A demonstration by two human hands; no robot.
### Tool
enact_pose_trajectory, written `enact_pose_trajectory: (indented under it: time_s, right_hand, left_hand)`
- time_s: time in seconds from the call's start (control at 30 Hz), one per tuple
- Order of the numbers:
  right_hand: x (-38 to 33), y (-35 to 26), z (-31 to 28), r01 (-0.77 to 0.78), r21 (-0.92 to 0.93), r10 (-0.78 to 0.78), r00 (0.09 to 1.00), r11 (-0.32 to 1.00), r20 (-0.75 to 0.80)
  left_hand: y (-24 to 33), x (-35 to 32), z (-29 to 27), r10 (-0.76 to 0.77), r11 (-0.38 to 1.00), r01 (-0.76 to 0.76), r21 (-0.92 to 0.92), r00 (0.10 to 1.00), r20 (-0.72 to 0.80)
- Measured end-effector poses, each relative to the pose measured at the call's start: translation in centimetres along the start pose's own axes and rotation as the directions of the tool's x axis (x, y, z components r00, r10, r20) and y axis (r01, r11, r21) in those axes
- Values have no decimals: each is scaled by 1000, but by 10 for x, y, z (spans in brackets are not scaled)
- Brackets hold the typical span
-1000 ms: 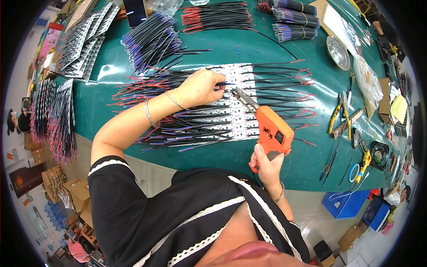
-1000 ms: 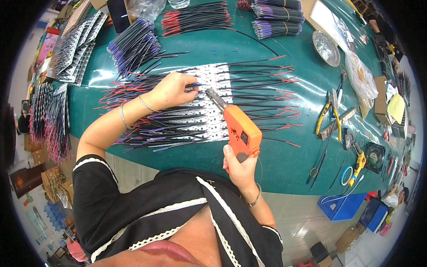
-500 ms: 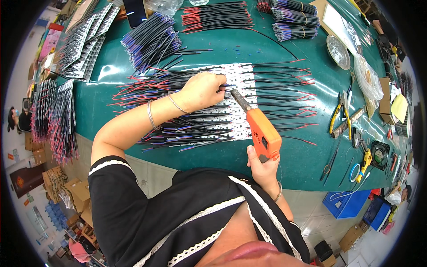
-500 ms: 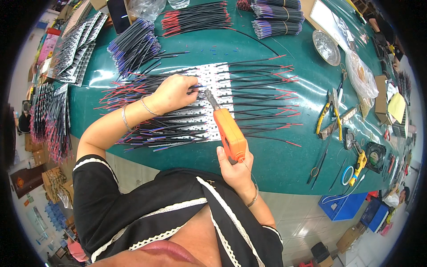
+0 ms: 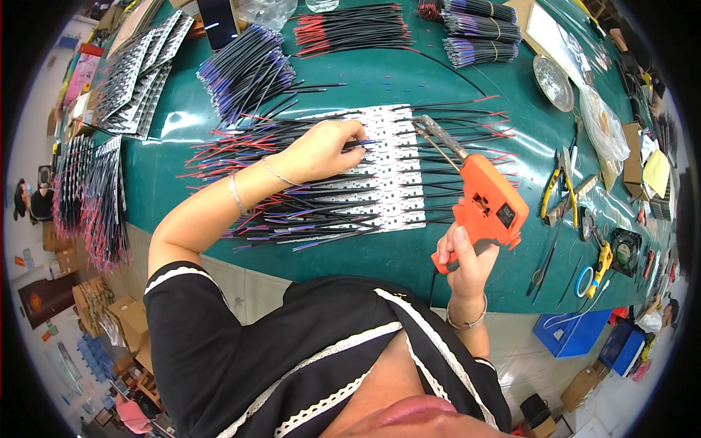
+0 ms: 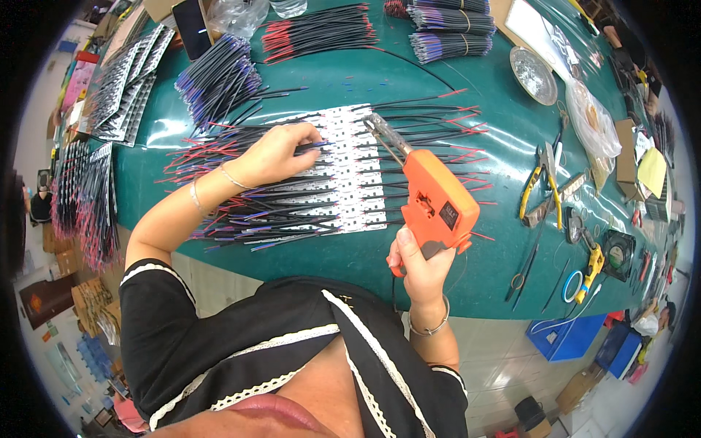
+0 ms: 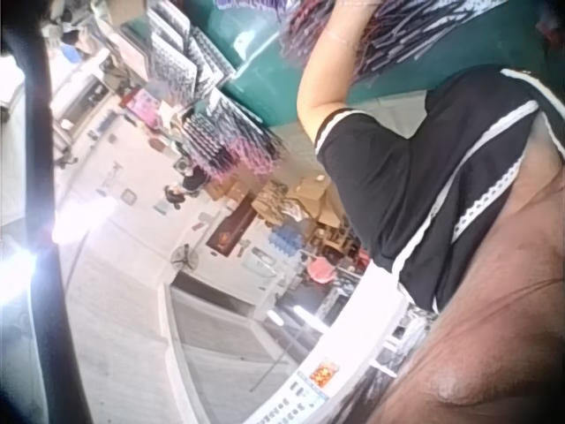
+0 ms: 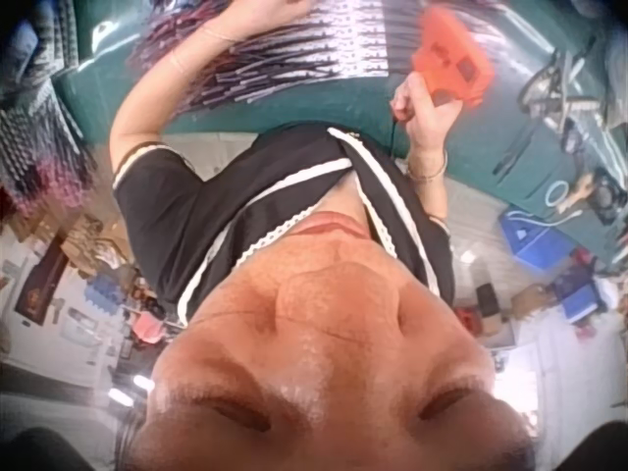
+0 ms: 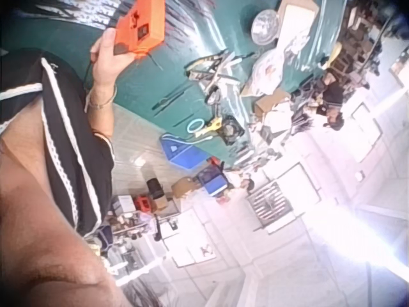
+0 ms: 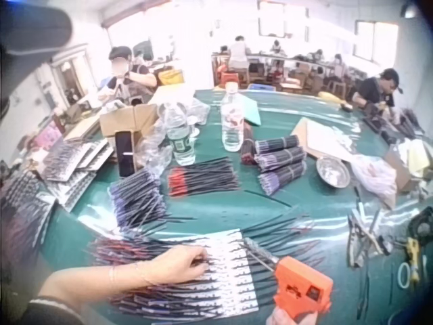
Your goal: The person positions wires onto circuit board strips by hand and solders them into place using a soldering gun.
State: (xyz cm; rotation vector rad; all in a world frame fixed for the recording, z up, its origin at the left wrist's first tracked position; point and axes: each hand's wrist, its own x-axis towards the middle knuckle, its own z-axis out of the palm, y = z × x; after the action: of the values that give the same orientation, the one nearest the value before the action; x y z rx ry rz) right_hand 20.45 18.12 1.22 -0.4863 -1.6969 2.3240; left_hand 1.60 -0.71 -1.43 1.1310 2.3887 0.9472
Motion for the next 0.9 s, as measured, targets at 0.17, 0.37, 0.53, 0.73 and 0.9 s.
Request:
enact_pose_trajectory:
  time_s: [0.17, 0.37, 0.53, 0.73, 0.9]
  right_hand:
    - [12, -4, -2, 30, 8, -30, 998, 1000, 49]
    - [14, 11, 3, 15, 4, -15, 1000, 1000, -1]
    - [10, 15, 7, -42, -26, 42, 999, 999, 22]
    - [9, 18, 5, -63, -40, 64, 998, 997, 26]
    - [9, 17, 7, -65, -38, 66, 997, 997, 32]
  left_hand:
    - [-8, -5, -18, -4, 1000, 6, 19, 993, -116]
    - [9, 16, -31, -50, 997, 54, 54, 996, -70]
    - [-2, 16, -19, -88, 986, 90, 140, 996, -24]
    - [-4, 15, -17, -101, 989, 98, 108, 995, 20]
    - [-8, 15, -15, -87, 995, 87, 43, 996, 2]
